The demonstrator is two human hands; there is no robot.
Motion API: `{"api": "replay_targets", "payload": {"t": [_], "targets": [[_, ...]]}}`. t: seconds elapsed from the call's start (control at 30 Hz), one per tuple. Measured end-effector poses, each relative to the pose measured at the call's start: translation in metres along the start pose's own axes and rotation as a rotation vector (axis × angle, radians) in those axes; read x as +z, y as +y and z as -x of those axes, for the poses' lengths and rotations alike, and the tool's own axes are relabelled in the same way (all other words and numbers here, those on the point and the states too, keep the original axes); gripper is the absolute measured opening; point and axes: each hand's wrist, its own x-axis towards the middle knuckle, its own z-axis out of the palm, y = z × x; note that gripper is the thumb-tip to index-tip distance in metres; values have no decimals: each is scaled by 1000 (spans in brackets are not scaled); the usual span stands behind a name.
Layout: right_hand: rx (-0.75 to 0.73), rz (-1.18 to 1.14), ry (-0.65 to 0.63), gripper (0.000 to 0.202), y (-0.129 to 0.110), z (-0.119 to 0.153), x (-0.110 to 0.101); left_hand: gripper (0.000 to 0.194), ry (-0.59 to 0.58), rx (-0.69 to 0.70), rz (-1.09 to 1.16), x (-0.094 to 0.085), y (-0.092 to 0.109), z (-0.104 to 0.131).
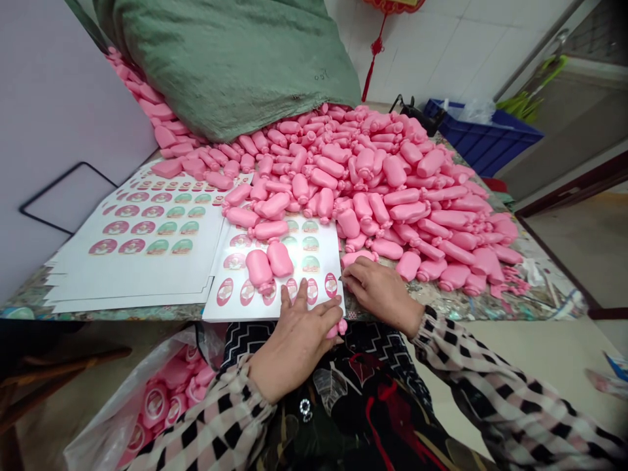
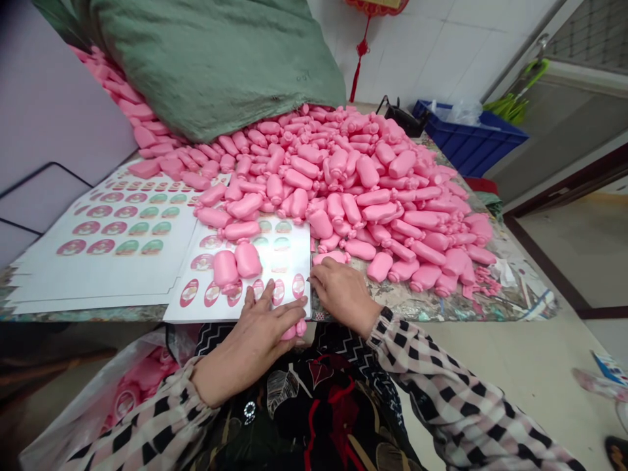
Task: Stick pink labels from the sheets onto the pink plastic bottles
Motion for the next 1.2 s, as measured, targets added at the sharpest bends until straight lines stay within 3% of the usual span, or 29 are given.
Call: {"api": "replay_targets", "payload": {"t": [0.2,0.37,0.5,0.87,1.07,1.2], "targets": [[-111,48,-68,23,3,-7,-10,26,0,0,11,0,1,1],[-128,-79,-108,21,10,-8,-8,30,1,0,10,1,0,1],[-49,-221,-99,18,10,-3,-1,28,5,-6,11,2,0,0],[239,-272,145,17,-14,9,23,33,6,-1,-4,2,0,0],[253,-214,177,17,-17,-1,25,31,6,-6,6,1,1,0],[225,-200,132,16,-13,-4,19,33,11,-5,17,2,1,1]]}}
